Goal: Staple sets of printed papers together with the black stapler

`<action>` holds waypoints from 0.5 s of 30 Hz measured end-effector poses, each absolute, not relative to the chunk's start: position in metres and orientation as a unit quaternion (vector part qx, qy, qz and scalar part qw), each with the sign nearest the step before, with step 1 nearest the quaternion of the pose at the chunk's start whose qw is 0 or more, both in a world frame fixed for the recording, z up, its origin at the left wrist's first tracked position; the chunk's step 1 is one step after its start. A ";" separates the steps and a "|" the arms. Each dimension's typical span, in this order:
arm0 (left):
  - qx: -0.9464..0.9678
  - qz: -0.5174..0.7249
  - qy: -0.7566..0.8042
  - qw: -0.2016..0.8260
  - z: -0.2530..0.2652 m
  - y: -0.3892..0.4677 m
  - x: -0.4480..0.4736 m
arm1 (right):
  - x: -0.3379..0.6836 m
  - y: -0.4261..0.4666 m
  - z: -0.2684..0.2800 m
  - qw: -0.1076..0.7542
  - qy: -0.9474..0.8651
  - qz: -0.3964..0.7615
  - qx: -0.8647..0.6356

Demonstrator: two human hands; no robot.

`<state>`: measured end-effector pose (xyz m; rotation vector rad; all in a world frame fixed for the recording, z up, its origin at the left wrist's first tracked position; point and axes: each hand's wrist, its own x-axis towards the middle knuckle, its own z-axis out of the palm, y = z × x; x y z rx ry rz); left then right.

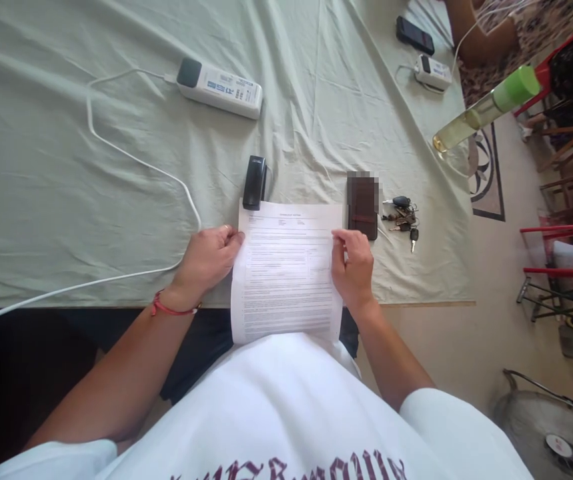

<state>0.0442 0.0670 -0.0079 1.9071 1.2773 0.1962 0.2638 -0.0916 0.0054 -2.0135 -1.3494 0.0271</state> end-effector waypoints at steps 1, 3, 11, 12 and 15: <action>0.755 0.080 0.507 0.408 -0.008 0.067 0.044 | 0.264 -0.103 0.000 0.334 -0.517 0.024 -0.788; 0.753 0.082 0.508 0.411 -0.009 0.067 0.044 | 0.263 -0.122 -0.010 0.289 -0.527 0.037 -0.798; 0.726 0.100 0.519 0.439 -0.009 0.067 0.041 | 0.257 -0.132 -0.016 0.215 -0.556 0.020 -0.803; 0.715 0.105 0.520 0.455 -0.009 0.067 0.039 | 0.258 -0.129 -0.015 0.214 -0.556 0.025 -0.803; 0.680 0.125 0.527 0.493 -0.010 0.066 0.034 | 0.257 -0.121 -0.012 0.212 -0.556 0.044 -0.802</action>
